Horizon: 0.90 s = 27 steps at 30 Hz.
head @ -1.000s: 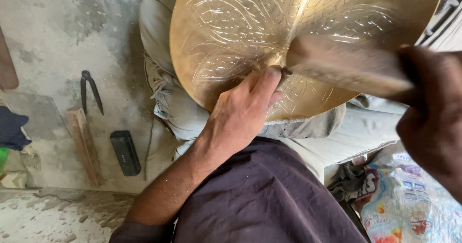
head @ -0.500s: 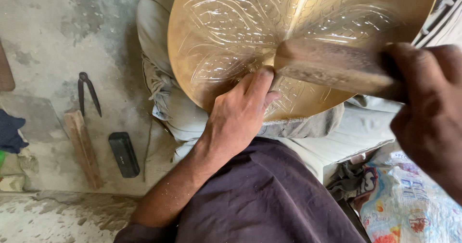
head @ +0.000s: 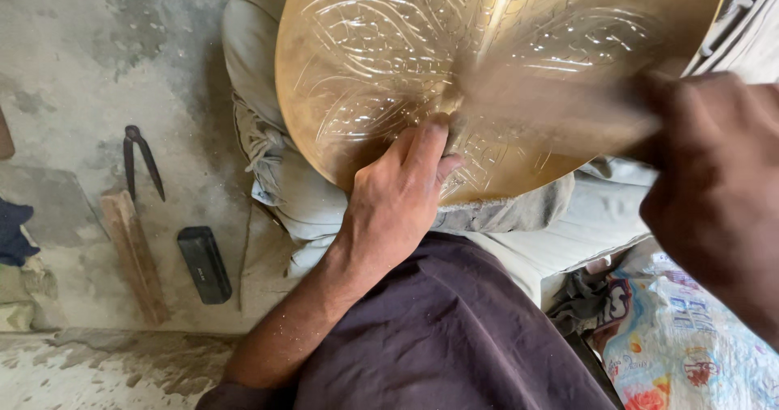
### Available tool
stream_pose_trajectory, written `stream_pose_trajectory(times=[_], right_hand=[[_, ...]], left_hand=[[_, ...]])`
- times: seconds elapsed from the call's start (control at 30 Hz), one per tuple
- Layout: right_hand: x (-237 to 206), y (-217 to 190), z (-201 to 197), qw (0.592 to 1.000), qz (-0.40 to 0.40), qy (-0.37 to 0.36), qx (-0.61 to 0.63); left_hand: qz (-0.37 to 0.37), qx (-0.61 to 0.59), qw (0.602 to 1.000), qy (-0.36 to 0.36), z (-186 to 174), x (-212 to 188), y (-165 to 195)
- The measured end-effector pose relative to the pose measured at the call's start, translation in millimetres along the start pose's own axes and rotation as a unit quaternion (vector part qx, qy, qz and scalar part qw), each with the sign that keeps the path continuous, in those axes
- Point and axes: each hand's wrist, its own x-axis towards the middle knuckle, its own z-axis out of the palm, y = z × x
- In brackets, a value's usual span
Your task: The person sits on the floor with a brass tray on their lap, holding a punch against the tray's engraved floral pattern and striking it with a wooden mallet to emboss the design. They reposition the punch repeatedly across the tray surface, and at one point use a rope and cloth to reposition the tray.
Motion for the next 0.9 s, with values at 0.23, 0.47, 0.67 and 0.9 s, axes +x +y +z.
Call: stream_pose_trajectory(times=[0.23,0.47,0.67,0.9], right_hand=[[13,-11,1,0.972,0.128,0.04,0.193],[-12,2,1,0.988,0.062,0.017,0.142],[21,-9,-13,0.971,0.102,0.0,0.217],[19,-24,-21,0.959,0.111,0.043,0.256]], left_hand=[[0.005,0.009,1.0,0.002,7,-2,-3],[-0.004,-0.001,1.0,0.022,6,-5,-1],[-0.007,0.0,1.0,0.019,5,-4,-2],[-0.011,-0.003,0.999,0.035,8,-7,-3]])
